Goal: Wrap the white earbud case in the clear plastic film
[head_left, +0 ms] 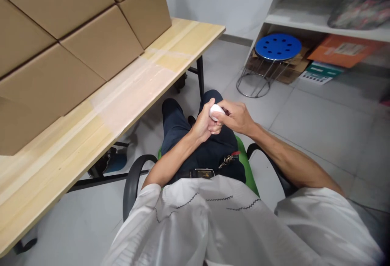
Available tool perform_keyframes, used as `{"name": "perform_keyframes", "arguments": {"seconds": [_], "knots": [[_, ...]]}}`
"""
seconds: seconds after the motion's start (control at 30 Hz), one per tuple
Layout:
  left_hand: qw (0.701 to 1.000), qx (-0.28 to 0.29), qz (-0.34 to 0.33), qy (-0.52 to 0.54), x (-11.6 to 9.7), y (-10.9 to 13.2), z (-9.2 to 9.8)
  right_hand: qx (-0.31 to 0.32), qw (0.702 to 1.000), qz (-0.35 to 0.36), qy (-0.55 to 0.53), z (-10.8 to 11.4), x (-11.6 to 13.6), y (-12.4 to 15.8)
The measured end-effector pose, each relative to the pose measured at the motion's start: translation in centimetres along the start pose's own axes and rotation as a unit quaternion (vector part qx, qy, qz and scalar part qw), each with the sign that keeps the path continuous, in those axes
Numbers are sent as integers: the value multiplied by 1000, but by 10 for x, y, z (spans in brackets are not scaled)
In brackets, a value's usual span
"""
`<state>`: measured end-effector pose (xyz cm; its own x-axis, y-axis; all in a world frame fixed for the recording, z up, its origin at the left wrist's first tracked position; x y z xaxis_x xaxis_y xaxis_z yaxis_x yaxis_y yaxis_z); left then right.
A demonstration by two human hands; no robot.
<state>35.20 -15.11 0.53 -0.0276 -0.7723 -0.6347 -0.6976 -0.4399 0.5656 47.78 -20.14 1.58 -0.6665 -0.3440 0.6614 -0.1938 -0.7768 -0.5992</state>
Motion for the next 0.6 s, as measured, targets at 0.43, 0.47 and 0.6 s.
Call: {"name": "perform_keyframes", "arguments": {"seconds": [0.43, 0.47, 0.6], "knots": [[999, 37, 33, -23, 17, -10, -24, -28, 998, -55, 10, 28, -3, 24], [998, 39, 35, -22, 17, -10, -25, -32, 998, -57, 12, 29, -2, 24], [998, 44, 46, -20, 18, -10, -30, -47, 996, -70, 20, 34, -3, 27]]}}
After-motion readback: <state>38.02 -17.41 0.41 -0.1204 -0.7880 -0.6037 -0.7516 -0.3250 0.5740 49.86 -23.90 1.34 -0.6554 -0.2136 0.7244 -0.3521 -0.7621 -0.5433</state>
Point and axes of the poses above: each hand's wrist, its own y-axis away from the middle knuckle, its own z-axis out of the back of the hand, x = y × z, the point moved 5 cm from there along -y, towards the middle knuckle, and after that the axes turned 6 degrees about -x, right-handed, at the moved point
